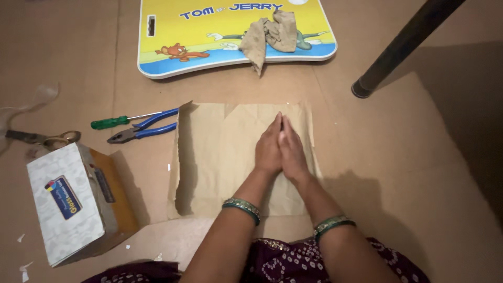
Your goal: The person wraps a rectangular box with brown paper. They smooth the paper, fold the edges over the box, and secure the folds with clear tape. The person uses scissors to cut a piece of tape and applies it to the wrapped package.
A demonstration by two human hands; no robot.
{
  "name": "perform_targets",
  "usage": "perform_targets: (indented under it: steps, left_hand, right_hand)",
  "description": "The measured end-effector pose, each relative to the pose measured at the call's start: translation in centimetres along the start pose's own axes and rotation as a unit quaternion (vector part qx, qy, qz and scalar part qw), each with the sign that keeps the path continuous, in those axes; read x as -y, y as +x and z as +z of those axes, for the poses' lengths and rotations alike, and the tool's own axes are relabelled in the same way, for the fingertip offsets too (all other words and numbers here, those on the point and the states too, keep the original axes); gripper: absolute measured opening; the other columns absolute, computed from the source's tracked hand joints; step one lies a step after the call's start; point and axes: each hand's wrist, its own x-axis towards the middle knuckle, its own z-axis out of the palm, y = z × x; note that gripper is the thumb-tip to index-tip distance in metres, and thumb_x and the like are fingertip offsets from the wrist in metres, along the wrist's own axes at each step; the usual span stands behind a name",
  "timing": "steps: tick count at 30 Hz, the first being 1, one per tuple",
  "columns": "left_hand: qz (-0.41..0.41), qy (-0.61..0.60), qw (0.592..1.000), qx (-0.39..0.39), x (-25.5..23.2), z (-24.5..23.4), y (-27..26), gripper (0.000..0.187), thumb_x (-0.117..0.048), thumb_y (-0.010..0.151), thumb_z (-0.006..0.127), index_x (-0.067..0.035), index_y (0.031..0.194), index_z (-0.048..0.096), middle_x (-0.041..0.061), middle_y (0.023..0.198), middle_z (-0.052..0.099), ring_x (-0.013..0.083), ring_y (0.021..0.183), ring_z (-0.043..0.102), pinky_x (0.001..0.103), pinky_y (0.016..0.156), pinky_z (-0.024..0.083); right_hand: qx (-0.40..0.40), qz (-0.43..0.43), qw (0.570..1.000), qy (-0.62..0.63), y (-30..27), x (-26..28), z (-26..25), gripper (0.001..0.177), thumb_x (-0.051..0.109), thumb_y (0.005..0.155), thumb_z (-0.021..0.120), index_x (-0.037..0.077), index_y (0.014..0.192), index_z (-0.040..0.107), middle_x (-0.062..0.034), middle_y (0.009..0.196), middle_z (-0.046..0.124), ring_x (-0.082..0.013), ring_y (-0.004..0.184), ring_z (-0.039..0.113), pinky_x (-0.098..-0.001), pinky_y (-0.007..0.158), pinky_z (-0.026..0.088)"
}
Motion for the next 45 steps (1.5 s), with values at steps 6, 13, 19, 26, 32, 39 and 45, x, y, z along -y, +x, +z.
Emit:
perform_targets:
  steps: [6,13,19,26,32,39,45]
  left_hand:
    - [0.08,0.252,0.962,0.069,1.0,-2.6,0.2,0.059,-0.033,0.1,0.042,-0.013,0.155,0.041,0.007,0.162,0.043,0.0246,0.151,0.033,0.042,0.125,0.022]
    - [-0.007,0.343,0.933,0.108,2.4,-6.5,1.5,0.072,-0.047,0.099,0.04,-0.008,0.159,0.027,0.009,0.168,0.022,0.0222,0.156,0.014,0.043,0.125,0.007]
    - [-0.015,0.386,0.919,0.077,3.5,-9.7,1.6,0.077,-0.052,0.101,0.036,-0.003,0.16,0.024,0.012,0.169,0.02,0.0235,0.157,0.012,0.042,0.127,0.005]
    - [-0.053,0.395,0.915,0.067,4.7,-11.5,1.8,0.085,-0.058,0.098,0.036,-0.003,0.16,0.018,0.012,0.169,0.013,0.0251,0.156,0.007,0.04,0.125,0.002]
    - [-0.053,0.338,0.939,0.035,6.9,-13.1,1.4,0.088,-0.057,0.098,0.041,0.0,0.16,0.018,0.016,0.17,0.013,0.0292,0.158,0.008,0.041,0.127,0.005]
    - [-0.018,0.255,0.967,0.005,9.5,-13.7,1.1,0.092,-0.054,0.098,0.047,0.008,0.159,0.017,0.026,0.169,0.012,0.0389,0.158,0.007,0.044,0.127,0.008]
    - [-0.025,0.262,0.965,0.017,8.4,-14.4,0.9,0.094,-0.057,0.098,0.046,0.008,0.159,0.015,0.025,0.169,0.01,0.0373,0.157,0.006,0.044,0.126,0.008]
  right_hand:
    - [0.046,-0.077,0.946,-0.311,-1.4,-0.9,-0.1,0.074,0.051,0.107,0.027,0.003,0.163,0.019,-0.0155,0.168,0.025,-0.0296,0.157,0.019,-0.0466,0.127,0.008]
    - [0.079,-0.057,0.877,-0.47,-1.2,0.3,-0.1,0.074,0.058,0.101,0.037,0.013,0.159,0.029,-0.0111,0.169,0.023,-0.0301,0.156,0.014,-0.0509,0.125,0.007]
    - [0.055,-0.055,0.86,-0.504,-1.3,2.0,-0.3,0.083,0.067,0.095,0.042,0.015,0.16,0.029,-0.0116,0.169,0.019,-0.0368,0.155,0.009,-0.0554,0.122,0.004]
    - [0.069,0.001,0.858,-0.509,-1.1,3.1,-0.9,0.092,0.075,0.09,0.046,0.019,0.16,0.028,-0.0122,0.168,0.017,-0.0375,0.155,0.006,-0.0546,0.122,0.002]
    - [0.059,0.0,0.868,-0.492,-1.1,3.1,-0.9,0.094,0.075,0.088,0.048,0.017,0.16,0.029,-0.0122,0.169,0.017,-0.0352,0.156,0.006,-0.0529,0.123,0.003]
    - [0.054,0.002,0.87,-0.49,-1.1,3.3,-0.9,0.095,0.074,0.088,0.05,0.015,0.16,0.029,-0.0126,0.169,0.018,-0.0347,0.156,0.007,-0.052,0.123,0.004]
    - [0.051,0.001,0.867,-0.495,-1.0,3.1,-0.8,0.096,0.074,0.088,0.05,0.014,0.159,0.029,-0.0126,0.168,0.018,-0.0348,0.156,0.008,-0.0521,0.123,0.004]
